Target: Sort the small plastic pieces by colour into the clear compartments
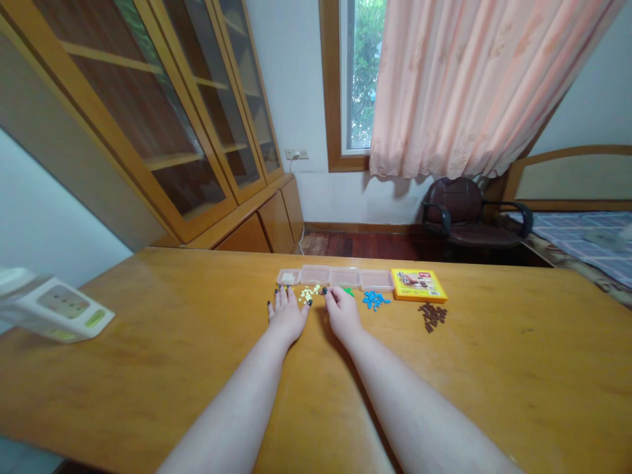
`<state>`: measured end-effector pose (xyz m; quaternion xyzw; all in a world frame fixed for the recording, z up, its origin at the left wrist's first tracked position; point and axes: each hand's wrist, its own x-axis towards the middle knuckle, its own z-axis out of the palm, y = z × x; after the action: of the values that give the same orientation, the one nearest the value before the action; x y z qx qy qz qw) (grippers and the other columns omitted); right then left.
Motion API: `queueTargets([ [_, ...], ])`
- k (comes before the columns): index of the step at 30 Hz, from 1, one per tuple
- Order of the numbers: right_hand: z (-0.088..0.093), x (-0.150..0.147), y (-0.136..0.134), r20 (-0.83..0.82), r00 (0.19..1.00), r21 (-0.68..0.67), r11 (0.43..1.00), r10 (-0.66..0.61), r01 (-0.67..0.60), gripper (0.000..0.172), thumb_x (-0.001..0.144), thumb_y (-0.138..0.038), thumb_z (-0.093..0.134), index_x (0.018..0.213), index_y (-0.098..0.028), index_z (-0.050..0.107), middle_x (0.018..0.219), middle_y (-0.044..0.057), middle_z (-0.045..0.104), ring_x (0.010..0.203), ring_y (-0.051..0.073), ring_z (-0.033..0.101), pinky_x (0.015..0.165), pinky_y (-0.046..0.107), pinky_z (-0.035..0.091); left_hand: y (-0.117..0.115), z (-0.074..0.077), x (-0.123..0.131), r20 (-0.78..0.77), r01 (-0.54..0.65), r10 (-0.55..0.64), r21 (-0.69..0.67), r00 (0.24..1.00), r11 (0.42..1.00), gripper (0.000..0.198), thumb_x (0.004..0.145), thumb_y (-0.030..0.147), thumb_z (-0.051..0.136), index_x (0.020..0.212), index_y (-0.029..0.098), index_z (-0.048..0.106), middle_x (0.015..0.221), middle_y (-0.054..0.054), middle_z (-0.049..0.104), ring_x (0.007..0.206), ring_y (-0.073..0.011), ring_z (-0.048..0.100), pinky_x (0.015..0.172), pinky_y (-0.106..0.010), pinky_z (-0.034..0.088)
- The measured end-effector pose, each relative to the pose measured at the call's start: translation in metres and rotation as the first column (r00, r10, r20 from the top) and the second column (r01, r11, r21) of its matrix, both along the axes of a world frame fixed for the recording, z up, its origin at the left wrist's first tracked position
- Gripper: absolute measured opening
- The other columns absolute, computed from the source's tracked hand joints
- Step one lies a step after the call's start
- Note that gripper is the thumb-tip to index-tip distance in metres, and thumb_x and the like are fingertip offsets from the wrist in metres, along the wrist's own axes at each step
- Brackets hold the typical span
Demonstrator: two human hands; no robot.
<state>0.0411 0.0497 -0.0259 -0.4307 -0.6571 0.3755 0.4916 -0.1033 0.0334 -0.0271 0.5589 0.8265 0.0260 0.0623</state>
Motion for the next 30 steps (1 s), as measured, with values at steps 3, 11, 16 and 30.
queueTargets([
  [3, -0.001, 0.0, 0.002, 0.008, 1.0, 0.018, 1.0, -0.011, 0.011, 0.028, 0.086, -0.035, 0.04, 0.072, -0.019, 0.057, 0.064, 0.0, 0.055, 0.063, 0.016, 0.048, 0.059, 0.025, 0.034, 0.0, 0.012, -0.024, -0.027, -0.015, 0.018, 0.111, 0.999, 0.994, 0.072, 0.085, 0.051, 0.036, 0.144, 0.011, 0.023, 0.152, -0.019, 0.014, 0.138, -0.0329, 0.019, 0.11, -0.05, 0.021],
  [11, 0.001, 0.001, 0.002, 0.015, 1.0, -0.014, 1.0, -0.001, 0.001, 0.026, 0.086, -0.034, 0.041, 0.077, -0.018, 0.061, 0.064, 0.0, 0.056, 0.063, 0.016, 0.049, 0.059, 0.024, 0.034, 0.006, 0.023, -0.06, -0.046, 0.268, -0.265, 0.229, 0.963, 0.936, 0.054, 0.089, 0.026, 0.029, 0.143, 0.025, 0.029, 0.152, -0.002, 0.022, 0.14, -0.0213, 0.017, 0.113, -0.05, 0.012],
  [16, 0.002, 0.002, 0.002, 0.007, 1.0, -0.007, 1.0, -0.013, 0.013, 0.027, 0.086, -0.034, 0.041, 0.077, -0.018, 0.061, 0.067, 0.001, 0.058, 0.066, 0.016, 0.051, 0.06, 0.024, 0.035, 0.01, 0.007, -0.055, 0.004, 0.181, -0.183, 0.135, 0.983, 0.974, 0.051, 0.091, 0.028, 0.025, 0.141, 0.029, 0.032, 0.149, 0.0, 0.029, 0.139, -0.0233, 0.02, 0.11, -0.059, 0.007],
  [30, 0.001, 0.0, 0.004, -0.004, 1.0, -0.009, 1.0, -0.016, 0.016, 0.028, 0.087, -0.035, 0.041, 0.078, -0.018, 0.062, 0.068, 0.001, 0.059, 0.066, 0.016, 0.052, 0.059, 0.024, 0.035, -0.009, 0.026, -0.04, -0.204, 0.242, -0.232, 0.023, 0.951, 0.97, 0.043, 0.08, 0.024, 0.042, 0.118, 0.032, 0.062, 0.143, -0.003, 0.041, 0.136, -0.0314, 0.025, 0.108, -0.062, 0.012],
])
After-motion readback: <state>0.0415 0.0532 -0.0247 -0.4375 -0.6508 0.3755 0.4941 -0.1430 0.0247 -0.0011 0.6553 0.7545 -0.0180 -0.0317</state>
